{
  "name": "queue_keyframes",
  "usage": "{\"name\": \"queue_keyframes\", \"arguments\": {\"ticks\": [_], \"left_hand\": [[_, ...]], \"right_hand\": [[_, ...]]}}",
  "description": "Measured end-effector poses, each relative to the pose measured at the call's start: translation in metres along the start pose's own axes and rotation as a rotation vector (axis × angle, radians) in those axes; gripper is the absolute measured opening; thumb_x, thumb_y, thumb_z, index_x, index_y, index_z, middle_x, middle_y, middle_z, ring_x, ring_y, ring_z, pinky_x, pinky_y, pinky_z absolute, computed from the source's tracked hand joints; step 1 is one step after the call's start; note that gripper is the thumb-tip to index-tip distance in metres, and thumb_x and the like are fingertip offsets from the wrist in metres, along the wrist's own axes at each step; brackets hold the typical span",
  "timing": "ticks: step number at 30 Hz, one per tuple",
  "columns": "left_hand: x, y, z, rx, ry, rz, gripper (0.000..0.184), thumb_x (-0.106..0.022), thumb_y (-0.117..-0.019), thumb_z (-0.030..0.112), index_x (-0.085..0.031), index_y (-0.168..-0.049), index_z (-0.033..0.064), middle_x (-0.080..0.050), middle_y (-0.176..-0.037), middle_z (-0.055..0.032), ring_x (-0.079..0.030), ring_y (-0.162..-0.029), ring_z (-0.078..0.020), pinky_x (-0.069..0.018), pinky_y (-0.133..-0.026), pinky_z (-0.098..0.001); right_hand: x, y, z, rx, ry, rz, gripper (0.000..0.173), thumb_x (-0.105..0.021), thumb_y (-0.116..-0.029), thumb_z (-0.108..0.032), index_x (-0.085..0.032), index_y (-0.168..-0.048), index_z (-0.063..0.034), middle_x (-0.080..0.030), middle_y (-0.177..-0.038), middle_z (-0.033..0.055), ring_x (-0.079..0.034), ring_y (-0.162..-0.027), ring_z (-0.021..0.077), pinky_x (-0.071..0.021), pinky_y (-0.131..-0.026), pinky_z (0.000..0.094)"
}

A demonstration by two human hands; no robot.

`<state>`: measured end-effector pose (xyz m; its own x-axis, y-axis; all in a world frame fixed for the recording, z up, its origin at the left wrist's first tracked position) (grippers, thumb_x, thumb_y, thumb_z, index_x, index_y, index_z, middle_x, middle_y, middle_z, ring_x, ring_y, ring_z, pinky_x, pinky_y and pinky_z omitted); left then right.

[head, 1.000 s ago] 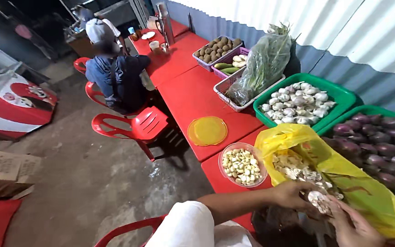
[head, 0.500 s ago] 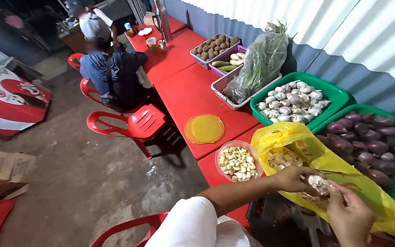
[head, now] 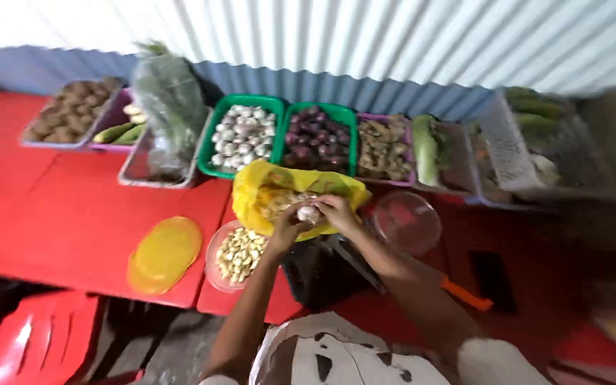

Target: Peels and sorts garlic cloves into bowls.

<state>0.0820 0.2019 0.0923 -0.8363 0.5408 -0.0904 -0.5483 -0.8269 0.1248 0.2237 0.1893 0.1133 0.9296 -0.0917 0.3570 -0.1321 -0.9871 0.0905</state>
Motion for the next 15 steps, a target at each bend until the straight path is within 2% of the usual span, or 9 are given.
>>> {"name": "queue_keyframes", "arguments": {"ticks": [3,6,9,12,15], "left_hand": [[-0.006,-0.005,-0.009,0.046,0.135,-0.001,0.054,-0.067,-0.0857,-0.009,-0.054,-0.138,-0.0016,-0.066,-0.125,-0.0169,-0.069,-0.105,-0.0228,-0.0595,-0.091,-0.0395],[-0.012,-0.010,-0.021,0.110,0.280,0.036,0.054,-0.068,-0.0868,-0.008,-0.051,-0.137,-0.0020,-0.064,-0.122,-0.0175,-0.068,-0.104,-0.0240,-0.0593,-0.090,-0.0404],[-0.006,-0.015,-0.030,0.112,0.288,0.093,0.051,-0.068,-0.0899,-0.006,-0.051,-0.138,-0.0031,-0.066,-0.121,-0.0186,-0.068,-0.105,-0.0242,-0.0589,-0.092,-0.0401],[0.001,-0.016,-0.032,0.111,0.180,0.108,0.055,-0.071,-0.0894,-0.004,-0.052,-0.140,-0.0018,-0.065,-0.123,-0.0179,-0.068,-0.106,-0.0222,-0.0586,-0.092,-0.0388],[0.000,-0.014,-0.027,0.106,0.192,0.052,0.054,-0.071,-0.0900,-0.002,-0.053,-0.140,0.0006,-0.066,-0.121,-0.0140,-0.068,-0.103,-0.0193,-0.0582,-0.092,-0.0379]], "right_hand": [[0.007,-0.001,0.014,-0.063,-0.074,0.049,0.023,-0.056,-0.1025,-0.005,-0.069,-0.118,0.0058,-0.069,-0.119,0.0200,-0.066,-0.113,0.0233,-0.0527,-0.102,0.0398],[0.002,-0.002,0.037,-0.190,-0.243,0.103,0.025,-0.055,-0.1025,-0.005,-0.065,-0.124,0.0019,-0.067,-0.120,0.0184,-0.067,-0.104,0.0237,-0.0561,-0.092,0.0425],[-0.007,0.001,0.047,-0.296,-0.324,0.100,0.028,-0.047,-0.1063,-0.006,-0.064,-0.126,0.0042,-0.066,-0.121,0.0202,-0.068,-0.101,0.0236,-0.0574,-0.088,0.0403],[-0.017,0.005,0.032,-0.281,-0.171,-0.023,0.038,-0.043,-0.1109,-0.024,-0.059,-0.131,0.0047,-0.065,-0.116,0.0221,-0.066,-0.098,0.0245,-0.0556,-0.087,0.0405],[-0.023,0.006,0.018,-0.179,-0.037,-0.108,0.042,-0.051,-0.1086,-0.028,-0.057,-0.133,0.0049,-0.066,-0.117,0.0240,-0.066,-0.105,0.0282,-0.0531,-0.096,0.0456]]}}
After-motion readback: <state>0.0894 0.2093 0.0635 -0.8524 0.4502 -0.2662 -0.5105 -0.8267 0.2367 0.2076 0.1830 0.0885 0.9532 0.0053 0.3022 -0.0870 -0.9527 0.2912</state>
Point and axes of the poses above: each hand's wrist, its own y-axis away from the middle knuckle, its own x-axis out of the back of the hand, z = x × y, the point moved 9 cm from there along -y, towards the middle knuckle
